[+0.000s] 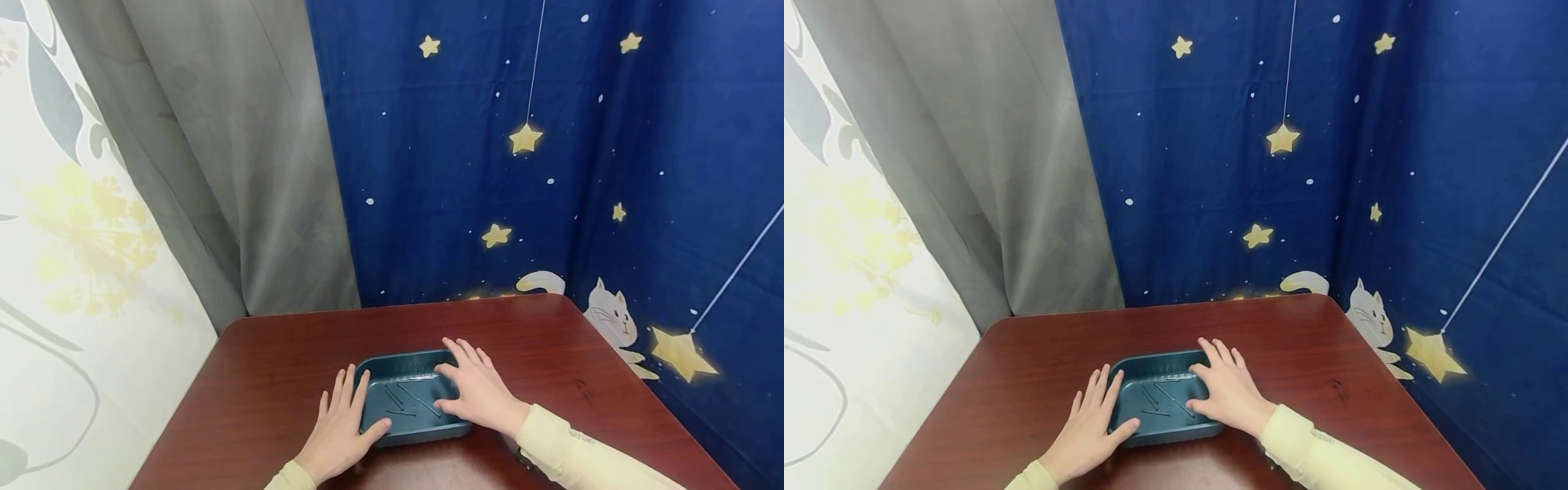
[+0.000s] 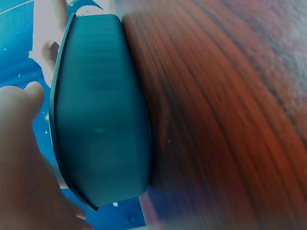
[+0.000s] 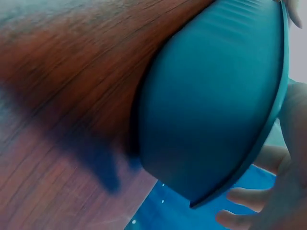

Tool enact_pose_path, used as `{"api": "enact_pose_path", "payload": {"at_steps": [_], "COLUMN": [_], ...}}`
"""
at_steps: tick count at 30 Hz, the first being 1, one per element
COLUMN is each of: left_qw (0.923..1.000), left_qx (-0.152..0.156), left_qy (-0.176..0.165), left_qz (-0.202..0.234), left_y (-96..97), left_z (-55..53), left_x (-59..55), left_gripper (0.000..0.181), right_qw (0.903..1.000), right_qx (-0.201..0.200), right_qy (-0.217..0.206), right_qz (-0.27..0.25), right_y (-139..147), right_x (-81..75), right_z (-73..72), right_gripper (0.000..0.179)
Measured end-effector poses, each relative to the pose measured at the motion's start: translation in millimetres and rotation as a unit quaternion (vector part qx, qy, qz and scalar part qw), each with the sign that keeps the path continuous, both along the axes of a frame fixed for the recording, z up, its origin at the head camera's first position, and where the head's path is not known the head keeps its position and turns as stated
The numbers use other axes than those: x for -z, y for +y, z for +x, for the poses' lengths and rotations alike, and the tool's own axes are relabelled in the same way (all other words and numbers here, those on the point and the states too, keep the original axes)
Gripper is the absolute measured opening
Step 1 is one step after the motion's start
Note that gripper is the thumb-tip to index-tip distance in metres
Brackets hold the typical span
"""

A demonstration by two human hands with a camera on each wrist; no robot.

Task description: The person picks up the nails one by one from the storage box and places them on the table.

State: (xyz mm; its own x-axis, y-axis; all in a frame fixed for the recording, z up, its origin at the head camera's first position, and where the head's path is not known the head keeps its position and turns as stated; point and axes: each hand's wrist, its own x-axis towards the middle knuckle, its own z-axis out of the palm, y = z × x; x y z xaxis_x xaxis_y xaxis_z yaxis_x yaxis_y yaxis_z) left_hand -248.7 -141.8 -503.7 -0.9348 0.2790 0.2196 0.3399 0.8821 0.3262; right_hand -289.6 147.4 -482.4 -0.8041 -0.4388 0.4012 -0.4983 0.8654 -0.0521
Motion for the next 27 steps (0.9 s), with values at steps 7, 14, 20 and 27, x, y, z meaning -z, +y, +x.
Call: {"api": "enact_pose_path", "payload": {"at_steps": [7, 14, 20, 27], "left_qw": [0.9998, 0.9996, 0.9997, 0.9998], "left_qx": [-0.008, -0.004, -0.001, -0.002], "left_qy": [0.008, 0.017, 0.017, 0.016], "left_qz": [-0.015, -0.020, -0.015, -0.011], "left_y": [6.1, 10.2, 12.2, 13.2], "left_z": [-2.6, -2.5, -2.1, -2.2], "left_x": [2.1, 5.4, 6.8, 4.4], "left_gripper": [0.096, 0.097, 0.096, 0.100], "right_qw": [0.9984, 0.9963, 0.9936, 0.9930], "right_qx": [-0.033, -0.044, -0.059, -0.072], "right_qy": [-0.039, -0.055, -0.071, -0.077], "right_qz": [0.023, 0.048, 0.066, 0.054], "right_y": [-11, -16, -17, -17], "right_x": [5.6, 7.2, 8.4, 9.6], "right_z": [-5.1, -10.3, -13.0, -15.0], "right_gripper": [0.057, 0.047, 0.034, 0.021]}}
